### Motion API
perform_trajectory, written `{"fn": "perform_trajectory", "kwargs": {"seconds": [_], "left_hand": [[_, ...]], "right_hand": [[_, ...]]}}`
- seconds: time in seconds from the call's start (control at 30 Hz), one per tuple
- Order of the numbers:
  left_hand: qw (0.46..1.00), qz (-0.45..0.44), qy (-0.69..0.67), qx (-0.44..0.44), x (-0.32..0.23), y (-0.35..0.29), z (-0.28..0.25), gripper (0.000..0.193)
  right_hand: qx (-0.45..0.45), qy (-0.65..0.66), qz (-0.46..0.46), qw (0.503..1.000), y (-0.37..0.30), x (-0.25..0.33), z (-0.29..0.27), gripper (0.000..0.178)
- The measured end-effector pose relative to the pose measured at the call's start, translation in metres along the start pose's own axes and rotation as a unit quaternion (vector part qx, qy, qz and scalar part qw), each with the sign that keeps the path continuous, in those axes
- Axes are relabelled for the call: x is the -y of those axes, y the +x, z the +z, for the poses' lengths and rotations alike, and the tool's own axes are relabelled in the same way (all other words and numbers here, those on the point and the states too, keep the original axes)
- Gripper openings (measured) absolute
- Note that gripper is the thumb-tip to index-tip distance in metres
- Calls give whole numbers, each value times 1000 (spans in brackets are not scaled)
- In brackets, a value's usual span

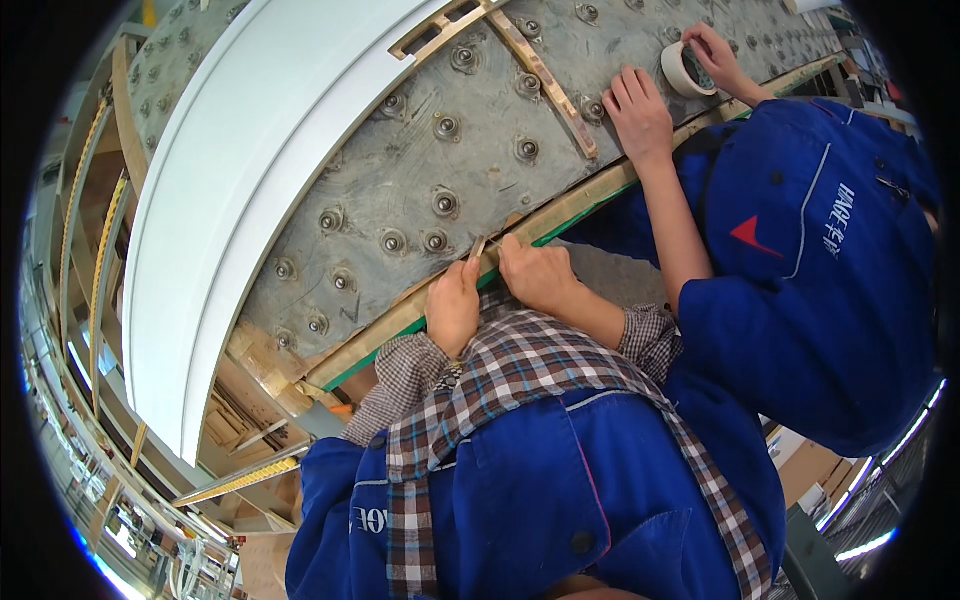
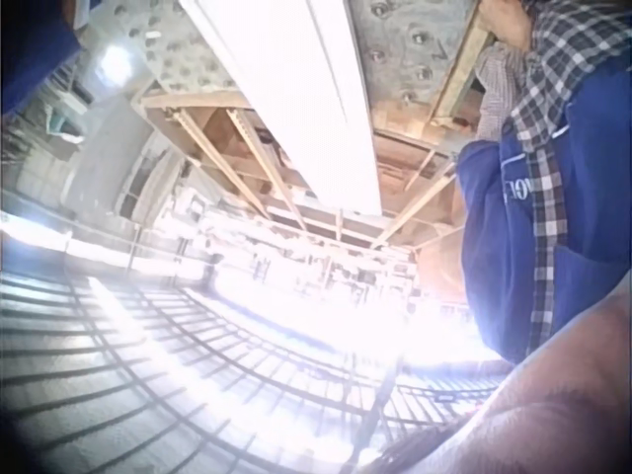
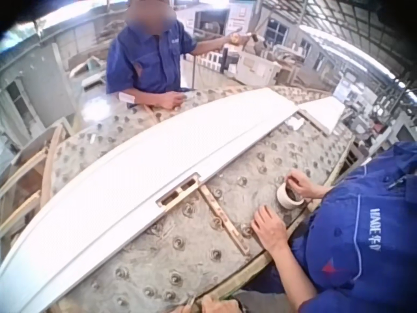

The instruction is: The person aligns a wooden jig on a white curved panel, then uses a sanding block to smooth the panel's edge. They later reposition the jig and continue sanding along the edge.

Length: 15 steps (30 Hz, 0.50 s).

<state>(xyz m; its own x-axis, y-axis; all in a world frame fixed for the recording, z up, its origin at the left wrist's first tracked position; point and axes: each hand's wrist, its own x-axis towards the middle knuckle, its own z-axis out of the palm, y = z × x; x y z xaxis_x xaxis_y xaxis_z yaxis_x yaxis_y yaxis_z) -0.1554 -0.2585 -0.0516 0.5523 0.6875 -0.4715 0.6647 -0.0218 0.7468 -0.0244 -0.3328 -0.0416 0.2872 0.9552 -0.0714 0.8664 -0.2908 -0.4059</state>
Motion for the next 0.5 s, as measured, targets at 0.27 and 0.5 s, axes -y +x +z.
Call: {"fn": "perform_trajectory", "kwargs": {"seconds": [0.27, 0.5], "left_hand": [[1000, 0, -3, 12, -4, 2, -4, 38], [999, 8, 17, -40, -6, 1, -2, 38]], "right_hand": [[27, 16, 9, 999, 2, -2, 2, 16], [49, 33, 23, 998, 13, 3, 7, 18]]}}
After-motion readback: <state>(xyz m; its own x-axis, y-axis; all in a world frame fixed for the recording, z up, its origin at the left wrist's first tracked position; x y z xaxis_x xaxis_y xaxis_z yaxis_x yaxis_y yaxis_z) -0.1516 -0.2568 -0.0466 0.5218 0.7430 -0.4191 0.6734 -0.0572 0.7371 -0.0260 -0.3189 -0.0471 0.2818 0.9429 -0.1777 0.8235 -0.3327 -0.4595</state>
